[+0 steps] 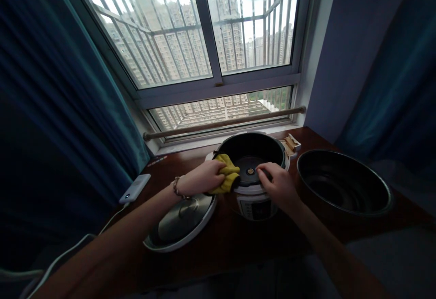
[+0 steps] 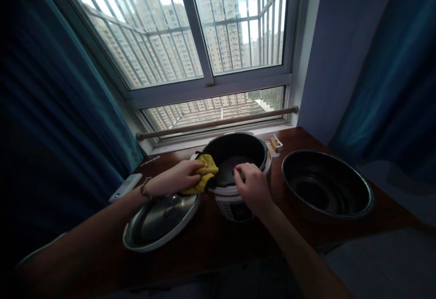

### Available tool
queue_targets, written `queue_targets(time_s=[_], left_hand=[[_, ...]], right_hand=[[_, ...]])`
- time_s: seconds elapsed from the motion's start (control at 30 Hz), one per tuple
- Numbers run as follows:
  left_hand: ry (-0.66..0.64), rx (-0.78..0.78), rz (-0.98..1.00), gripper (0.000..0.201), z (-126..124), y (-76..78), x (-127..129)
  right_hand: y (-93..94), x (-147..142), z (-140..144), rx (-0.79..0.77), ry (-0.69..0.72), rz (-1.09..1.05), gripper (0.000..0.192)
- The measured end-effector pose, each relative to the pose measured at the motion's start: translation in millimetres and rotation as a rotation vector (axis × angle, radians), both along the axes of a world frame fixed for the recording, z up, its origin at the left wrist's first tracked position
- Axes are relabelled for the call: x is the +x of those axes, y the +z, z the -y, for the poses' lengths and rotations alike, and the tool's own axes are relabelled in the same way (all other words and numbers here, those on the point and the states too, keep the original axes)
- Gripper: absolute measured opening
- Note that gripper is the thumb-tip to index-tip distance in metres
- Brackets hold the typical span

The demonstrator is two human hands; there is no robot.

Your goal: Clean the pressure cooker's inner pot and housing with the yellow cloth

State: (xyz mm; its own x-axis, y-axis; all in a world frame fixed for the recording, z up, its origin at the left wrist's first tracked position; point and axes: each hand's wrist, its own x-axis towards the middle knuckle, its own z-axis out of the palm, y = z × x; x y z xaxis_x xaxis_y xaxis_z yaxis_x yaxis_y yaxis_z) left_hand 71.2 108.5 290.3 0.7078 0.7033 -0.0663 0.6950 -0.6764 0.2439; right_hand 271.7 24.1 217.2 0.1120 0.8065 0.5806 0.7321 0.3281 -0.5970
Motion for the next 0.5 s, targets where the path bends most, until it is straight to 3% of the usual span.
queue_targets(time_s=[0.13, 0.2, 0.27, 0.37, 0.5], left_hand=[[-0.006, 0.026, 0.093, 0.023, 17, -0.3, 10], [0.024, -0.048, 0.125, 0.028, 8, 0.7, 9], [0.056, -0.177, 0.134, 0.032, -10, 3.1, 5], [0.174, -0.254, 0.26, 0.041, -48, 4.7, -2], [0.363, 0.083, 0.381, 0.039, -95, -10.9, 0]], right_hand=[[34.6, -15, -27, -0.286, 0.374, -0.099, 0.036], [43.9, -21, -43, -0.51, 0.562, -0.035, 0.043], [47.0, -26, -58, -0.63, 0.67, 0.053, 0.045], [45.0, -38, -73, -0.65, 0.658, 0.207, 0.044], [39.8, -60, -81, -0.609, 0.432, 0.292, 0.043]])
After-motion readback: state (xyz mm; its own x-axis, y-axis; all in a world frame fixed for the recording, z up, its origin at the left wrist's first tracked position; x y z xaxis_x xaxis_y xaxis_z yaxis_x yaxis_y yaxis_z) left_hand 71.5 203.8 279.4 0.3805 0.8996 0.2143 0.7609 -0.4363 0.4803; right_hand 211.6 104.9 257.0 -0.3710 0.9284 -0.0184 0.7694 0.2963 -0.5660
